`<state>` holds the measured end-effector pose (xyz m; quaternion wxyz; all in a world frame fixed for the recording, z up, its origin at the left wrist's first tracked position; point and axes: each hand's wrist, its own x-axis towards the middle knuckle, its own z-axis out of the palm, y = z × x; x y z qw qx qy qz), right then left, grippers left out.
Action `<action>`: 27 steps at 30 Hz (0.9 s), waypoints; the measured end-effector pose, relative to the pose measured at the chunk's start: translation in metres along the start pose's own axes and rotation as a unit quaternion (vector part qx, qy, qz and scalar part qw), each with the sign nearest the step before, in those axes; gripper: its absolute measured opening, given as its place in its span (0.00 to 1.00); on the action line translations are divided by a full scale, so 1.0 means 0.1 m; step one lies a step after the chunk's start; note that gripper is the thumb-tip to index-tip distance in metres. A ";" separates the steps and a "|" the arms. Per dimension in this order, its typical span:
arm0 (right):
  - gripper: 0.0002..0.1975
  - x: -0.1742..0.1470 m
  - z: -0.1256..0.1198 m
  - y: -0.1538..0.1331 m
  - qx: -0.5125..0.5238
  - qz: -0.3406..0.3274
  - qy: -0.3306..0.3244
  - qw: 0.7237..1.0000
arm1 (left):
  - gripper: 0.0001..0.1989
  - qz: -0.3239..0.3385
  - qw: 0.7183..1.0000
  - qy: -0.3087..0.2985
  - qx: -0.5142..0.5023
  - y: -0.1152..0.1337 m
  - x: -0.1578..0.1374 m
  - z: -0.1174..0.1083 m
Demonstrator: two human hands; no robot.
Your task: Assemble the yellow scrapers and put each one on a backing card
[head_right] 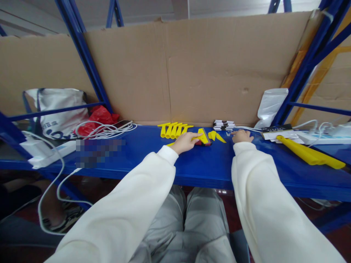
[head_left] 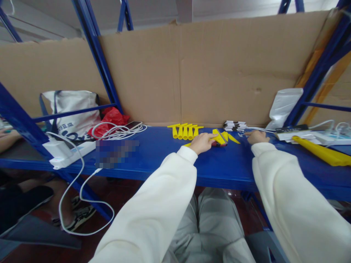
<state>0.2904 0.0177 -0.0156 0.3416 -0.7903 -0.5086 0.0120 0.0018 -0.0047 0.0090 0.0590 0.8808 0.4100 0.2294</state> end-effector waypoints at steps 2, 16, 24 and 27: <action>0.14 -0.02 0.02 -0.03 -0.063 0.020 -0.012 0.998 | 0.20 0.001 1.000 -0.008 -0.002 0.00 0.00 0.00; 0.24 -0.16 0.10 -0.17 -0.210 -0.033 -0.048 0.976 | 0.19 0.009 1.000 -0.028 0.006 0.00 0.02 0.05; 0.21 -0.18 0.06 -0.22 -0.251 -0.065 -0.054 0.964 | 0.20 0.014 1.000 -0.028 0.005 -0.01 0.04 0.06; 0.19 -0.16 0.07 -0.24 -0.243 -0.074 -0.036 0.966 | 0.20 0.015 1.000 -0.026 0.001 -0.02 0.04 0.06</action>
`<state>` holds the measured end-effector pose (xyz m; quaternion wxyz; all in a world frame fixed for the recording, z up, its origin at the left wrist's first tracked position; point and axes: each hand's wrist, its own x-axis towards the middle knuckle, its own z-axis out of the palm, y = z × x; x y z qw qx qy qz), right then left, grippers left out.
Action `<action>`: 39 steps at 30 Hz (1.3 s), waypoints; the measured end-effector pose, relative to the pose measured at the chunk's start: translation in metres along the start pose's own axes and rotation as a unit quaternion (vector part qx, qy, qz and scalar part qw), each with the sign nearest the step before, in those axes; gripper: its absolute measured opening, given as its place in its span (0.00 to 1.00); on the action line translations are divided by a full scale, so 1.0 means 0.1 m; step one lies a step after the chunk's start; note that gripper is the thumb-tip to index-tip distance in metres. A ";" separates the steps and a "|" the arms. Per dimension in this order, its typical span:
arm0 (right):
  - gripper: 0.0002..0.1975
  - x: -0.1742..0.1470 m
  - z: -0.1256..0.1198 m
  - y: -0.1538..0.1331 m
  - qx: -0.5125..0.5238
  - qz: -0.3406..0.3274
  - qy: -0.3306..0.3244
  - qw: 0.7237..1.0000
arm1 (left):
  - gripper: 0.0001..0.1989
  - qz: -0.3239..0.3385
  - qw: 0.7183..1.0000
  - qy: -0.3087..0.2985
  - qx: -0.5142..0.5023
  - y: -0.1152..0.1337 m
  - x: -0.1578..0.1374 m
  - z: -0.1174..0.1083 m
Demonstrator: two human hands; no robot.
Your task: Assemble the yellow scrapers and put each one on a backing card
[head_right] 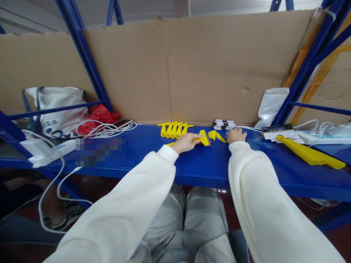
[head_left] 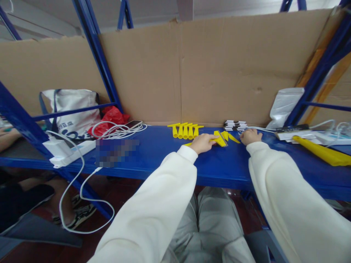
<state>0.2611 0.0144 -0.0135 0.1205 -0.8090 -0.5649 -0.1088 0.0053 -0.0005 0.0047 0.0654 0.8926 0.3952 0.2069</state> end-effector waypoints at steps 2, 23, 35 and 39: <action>0.17 0.02 0.00 -0.01 0.009 0.014 -0.001 1.000 | 0.20 0.000 1.000 0.001 -0.002 0.00 0.00 0.00; 0.06 -0.16 -0.16 -0.59 0.418 -0.172 0.045 0.891 | 0.19 0.016 1.000 -0.001 0.009 0.03 -0.01 0.00; 0.06 -0.10 -0.10 -0.59 0.360 -0.224 0.044 0.904 | 0.18 0.029 0.998 0.002 0.054 0.08 -0.04 -0.04; 0.05 -0.13 -0.12 -0.61 0.354 -0.214 0.036 0.910 | 0.18 0.031 0.998 0.001 0.050 0.08 -0.04 -0.04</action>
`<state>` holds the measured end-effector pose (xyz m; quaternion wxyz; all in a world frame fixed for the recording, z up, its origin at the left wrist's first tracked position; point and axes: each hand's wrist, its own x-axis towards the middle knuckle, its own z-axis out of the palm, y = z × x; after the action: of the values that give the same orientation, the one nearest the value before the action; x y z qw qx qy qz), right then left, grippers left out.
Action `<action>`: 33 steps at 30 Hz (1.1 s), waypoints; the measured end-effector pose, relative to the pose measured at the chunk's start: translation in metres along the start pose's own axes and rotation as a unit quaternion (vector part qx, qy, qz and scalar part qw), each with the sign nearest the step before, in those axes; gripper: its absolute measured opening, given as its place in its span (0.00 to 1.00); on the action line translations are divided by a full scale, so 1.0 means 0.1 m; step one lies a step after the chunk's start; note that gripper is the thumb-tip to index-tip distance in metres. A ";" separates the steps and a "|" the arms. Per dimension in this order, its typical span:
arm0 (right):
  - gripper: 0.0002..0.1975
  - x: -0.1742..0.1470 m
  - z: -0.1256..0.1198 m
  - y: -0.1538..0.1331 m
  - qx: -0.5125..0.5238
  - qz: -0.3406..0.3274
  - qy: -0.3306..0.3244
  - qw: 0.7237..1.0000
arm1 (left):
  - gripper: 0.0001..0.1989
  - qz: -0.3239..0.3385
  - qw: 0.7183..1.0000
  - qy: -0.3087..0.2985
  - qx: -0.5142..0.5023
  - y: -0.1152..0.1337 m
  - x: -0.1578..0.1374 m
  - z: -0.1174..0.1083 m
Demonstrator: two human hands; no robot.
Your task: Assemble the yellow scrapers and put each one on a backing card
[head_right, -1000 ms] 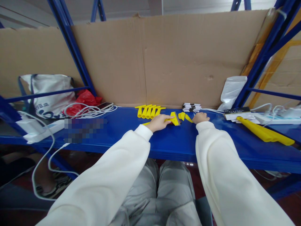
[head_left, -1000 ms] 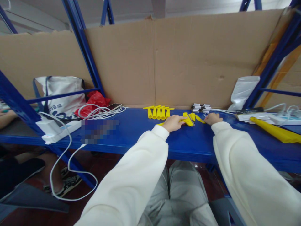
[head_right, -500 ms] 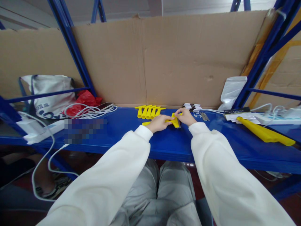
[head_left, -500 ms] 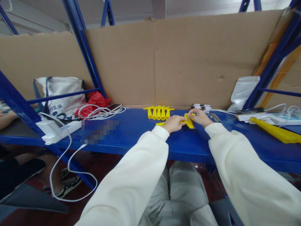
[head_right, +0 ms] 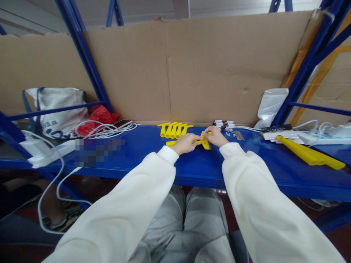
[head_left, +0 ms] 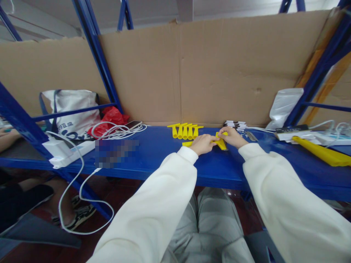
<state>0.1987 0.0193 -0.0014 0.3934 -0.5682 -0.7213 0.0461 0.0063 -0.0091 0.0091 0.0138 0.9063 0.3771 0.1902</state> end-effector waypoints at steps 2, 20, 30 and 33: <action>0.05 0.00 0.01 0.00 0.004 0.010 0.004 1.000 | 0.18 0.000 1.000 0.001 -0.001 0.00 0.00 0.00; 0.08 -0.01 0.08 -0.02 0.134 0.144 0.070 0.978 | 0.18 -0.023 0.999 0.025 -0.030 -0.02 0.00 0.00; 0.11 -0.10 -0.03 -0.18 0.234 0.148 -0.065 0.959 | 0.18 -0.053 0.998 0.029 -0.008 0.00 -0.03 -0.05; 0.13 -0.11 -0.03 -0.20 0.233 0.155 -0.062 0.958 | 0.23 -0.045 0.999 0.026 0.003 0.01 -0.04 -0.05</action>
<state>0.1851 0.0018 0.0054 0.4575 -0.5616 -0.6169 0.3078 0.0023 -0.0131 0.0127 0.0102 0.8832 0.4183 0.2119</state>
